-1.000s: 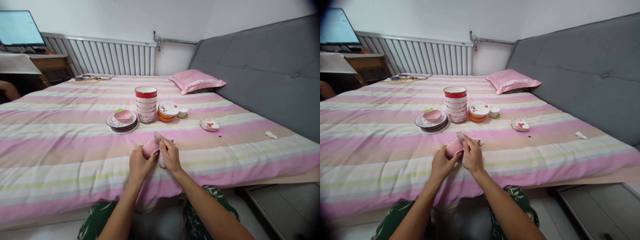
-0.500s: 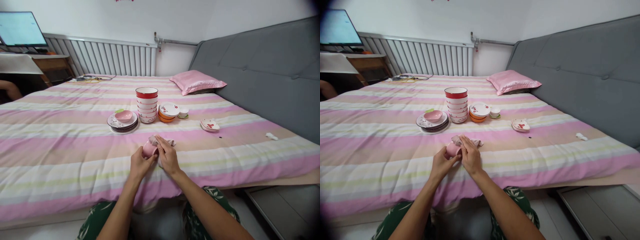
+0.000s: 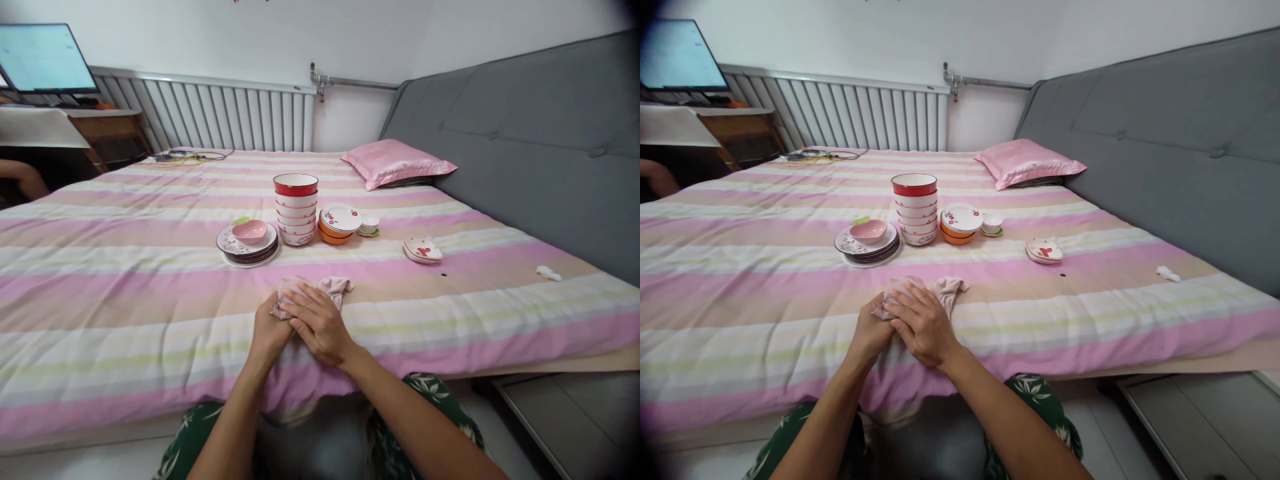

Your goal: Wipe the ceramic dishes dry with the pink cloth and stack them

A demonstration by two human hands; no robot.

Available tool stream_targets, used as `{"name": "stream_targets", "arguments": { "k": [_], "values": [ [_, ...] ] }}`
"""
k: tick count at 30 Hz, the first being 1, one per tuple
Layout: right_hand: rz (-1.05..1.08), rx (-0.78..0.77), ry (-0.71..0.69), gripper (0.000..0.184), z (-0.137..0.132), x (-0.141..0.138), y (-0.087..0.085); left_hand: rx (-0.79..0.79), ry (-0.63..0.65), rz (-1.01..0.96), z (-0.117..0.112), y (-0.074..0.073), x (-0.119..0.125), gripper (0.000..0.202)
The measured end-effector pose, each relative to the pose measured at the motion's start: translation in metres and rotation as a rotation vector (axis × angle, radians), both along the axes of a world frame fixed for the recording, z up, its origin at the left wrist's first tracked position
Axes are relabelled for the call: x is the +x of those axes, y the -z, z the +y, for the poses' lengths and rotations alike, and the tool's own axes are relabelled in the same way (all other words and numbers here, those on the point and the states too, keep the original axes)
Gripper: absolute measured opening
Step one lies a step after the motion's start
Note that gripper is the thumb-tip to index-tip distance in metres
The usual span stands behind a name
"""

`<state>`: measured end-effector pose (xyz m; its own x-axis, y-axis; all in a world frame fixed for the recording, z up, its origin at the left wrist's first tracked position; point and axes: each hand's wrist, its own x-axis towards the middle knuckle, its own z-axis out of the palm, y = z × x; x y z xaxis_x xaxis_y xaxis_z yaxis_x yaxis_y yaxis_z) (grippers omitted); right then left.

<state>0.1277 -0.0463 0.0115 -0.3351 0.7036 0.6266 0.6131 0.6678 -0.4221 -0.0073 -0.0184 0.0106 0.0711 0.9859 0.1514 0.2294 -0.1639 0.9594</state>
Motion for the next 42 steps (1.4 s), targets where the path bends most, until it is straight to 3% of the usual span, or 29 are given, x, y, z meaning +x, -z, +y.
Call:
{"name": "stream_targets", "arguments": {
  "k": [8, 16, 21, 28, 32, 37, 42],
  "values": [
    [0.122, -0.169, 0.052, 0.039, 0.01, 0.004, 0.001, -0.034, 0.004, 0.06, 0.004, 0.003, 0.0, 0.026],
    [0.375, -0.359, 0.16, 0.045, 0.029, 0.013, 0.022, -0.072, 0.017, 0.092, 0.004, 0.004, -0.001, 0.039],
    [0.346, -0.301, 0.131, 0.044, 0.022, 0.011, 0.018, -0.059, 0.029, 0.111, 0.003, 0.003, -0.003, 0.037],
    [0.033, -0.084, 0.038, 0.041, 0.007, 0.004, 0.006, -0.005, 0.056, 0.129, 0.002, -0.002, -0.002, 0.024],
    [-0.074, 0.016, -0.015, 0.043, 0.005, -0.001, 0.007, 0.033, 0.059, 0.155, 0.002, -0.006, -0.002, 0.03],
    [-0.029, 0.037, 0.012, 0.041, 0.01, -0.001, 0.01, 0.053, 0.067, 0.216, 0.001, -0.004, 0.0, 0.021],
    [0.156, -0.066, 0.059, 0.039, 0.013, 0.005, 0.005, 0.05, 0.131, 0.313, -0.002, -0.004, 0.004, 0.007]
  ]
}}
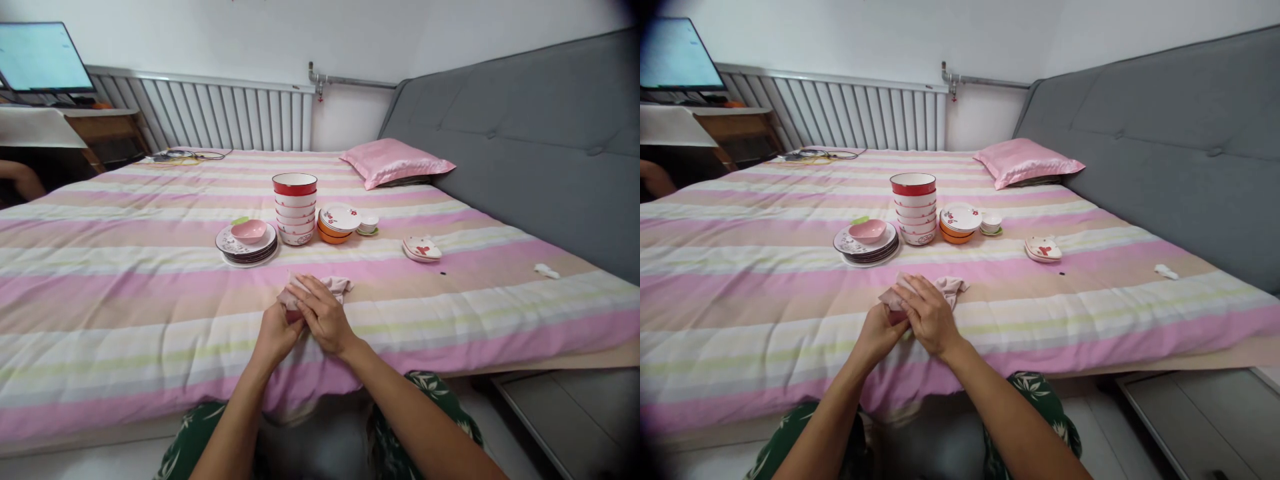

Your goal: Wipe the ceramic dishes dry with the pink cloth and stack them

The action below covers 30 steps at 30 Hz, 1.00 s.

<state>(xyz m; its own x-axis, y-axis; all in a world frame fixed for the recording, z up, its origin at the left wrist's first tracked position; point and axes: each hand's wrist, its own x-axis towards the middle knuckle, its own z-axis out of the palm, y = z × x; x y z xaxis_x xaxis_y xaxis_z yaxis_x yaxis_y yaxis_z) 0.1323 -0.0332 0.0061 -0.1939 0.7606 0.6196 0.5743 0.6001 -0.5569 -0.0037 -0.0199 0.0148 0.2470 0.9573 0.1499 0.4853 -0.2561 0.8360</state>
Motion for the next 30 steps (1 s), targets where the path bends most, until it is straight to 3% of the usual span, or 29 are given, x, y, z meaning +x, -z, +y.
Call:
{"name": "stream_targets", "arguments": {
  "k": [6, 10, 14, 17, 21, 26, 30],
  "values": [
    [0.434, -0.228, 0.059, 0.039, 0.016, 0.01, 0.011, 0.069, 0.013, 0.129, -0.007, -0.001, 0.003, 0.019],
    [0.497, -0.299, 0.125, 0.046, 0.027, 0.015, 0.027, 0.081, 0.035, 0.162, -0.009, -0.001, 0.004, 0.017],
    [0.489, -0.318, 0.11, 0.045, 0.024, 0.013, 0.027, 0.073, 0.017, 0.159, -0.008, -0.002, 0.002, 0.022],
    [0.431, -0.28, 0.062, 0.044, 0.014, 0.009, 0.018, 0.05, -0.004, 0.131, -0.006, -0.002, 0.0, 0.021],
    [0.207, -0.119, -0.002, 0.042, 0.002, 0.002, 0.008, 0.011, -0.019, 0.055, -0.004, 0.0, -0.002, 0.014],
    [-0.063, 0.063, -0.054, 0.042, -0.004, -0.006, 0.005, -0.046, -0.017, -0.058, 0.001, 0.005, -0.006, 0.009],
    [-0.172, 0.156, -0.103, 0.043, -0.007, -0.01, 0.006, -0.06, -0.025, -0.15, 0.003, 0.006, -0.007, 0.02]
  ]
}}
